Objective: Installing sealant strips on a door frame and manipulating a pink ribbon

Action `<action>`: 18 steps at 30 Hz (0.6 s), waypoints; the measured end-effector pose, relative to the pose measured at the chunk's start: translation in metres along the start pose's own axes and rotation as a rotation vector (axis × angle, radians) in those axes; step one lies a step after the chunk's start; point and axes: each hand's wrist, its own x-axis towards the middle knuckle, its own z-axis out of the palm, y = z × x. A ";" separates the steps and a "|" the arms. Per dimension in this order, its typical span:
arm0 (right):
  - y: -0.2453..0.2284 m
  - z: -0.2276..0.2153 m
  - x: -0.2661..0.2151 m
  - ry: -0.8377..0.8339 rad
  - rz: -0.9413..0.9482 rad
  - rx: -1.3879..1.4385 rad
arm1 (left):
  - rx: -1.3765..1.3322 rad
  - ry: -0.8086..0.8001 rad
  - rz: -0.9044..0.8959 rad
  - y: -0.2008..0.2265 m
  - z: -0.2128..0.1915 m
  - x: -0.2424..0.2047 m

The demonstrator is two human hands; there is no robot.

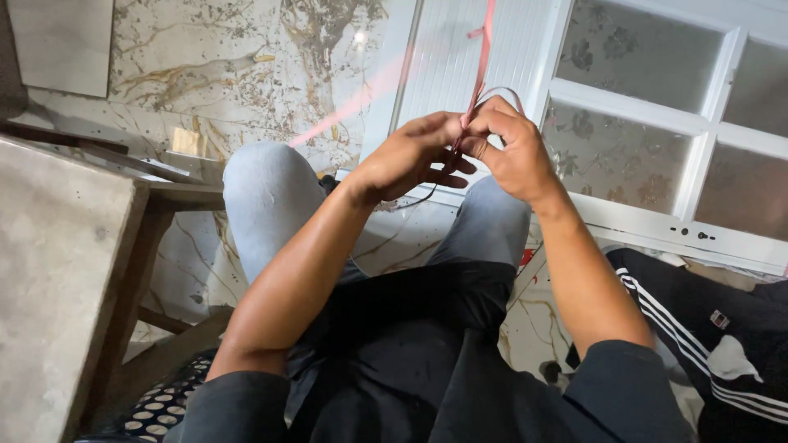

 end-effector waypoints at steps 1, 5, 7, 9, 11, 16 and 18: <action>0.001 0.003 0.001 0.033 -0.016 -0.041 | -0.057 0.026 -0.035 -0.001 -0.002 0.004; 0.021 0.019 -0.005 0.069 -0.128 -0.199 | -0.016 0.259 -0.105 -0.027 -0.011 0.031; 0.017 0.035 -0.008 0.050 -0.103 -0.042 | 0.034 0.325 -0.087 -0.044 -0.035 0.026; 0.012 0.028 -0.013 0.064 -0.065 0.096 | 0.084 0.356 -0.080 -0.047 -0.032 0.028; 0.003 0.015 -0.009 -0.077 -0.121 0.043 | 0.163 0.550 0.081 -0.028 -0.021 0.017; 0.031 0.043 -0.012 0.004 -0.128 -0.469 | 0.380 0.568 0.245 -0.024 -0.013 0.022; 0.023 0.038 -0.013 -0.029 -0.213 -0.428 | 0.465 0.619 0.332 -0.029 -0.017 0.030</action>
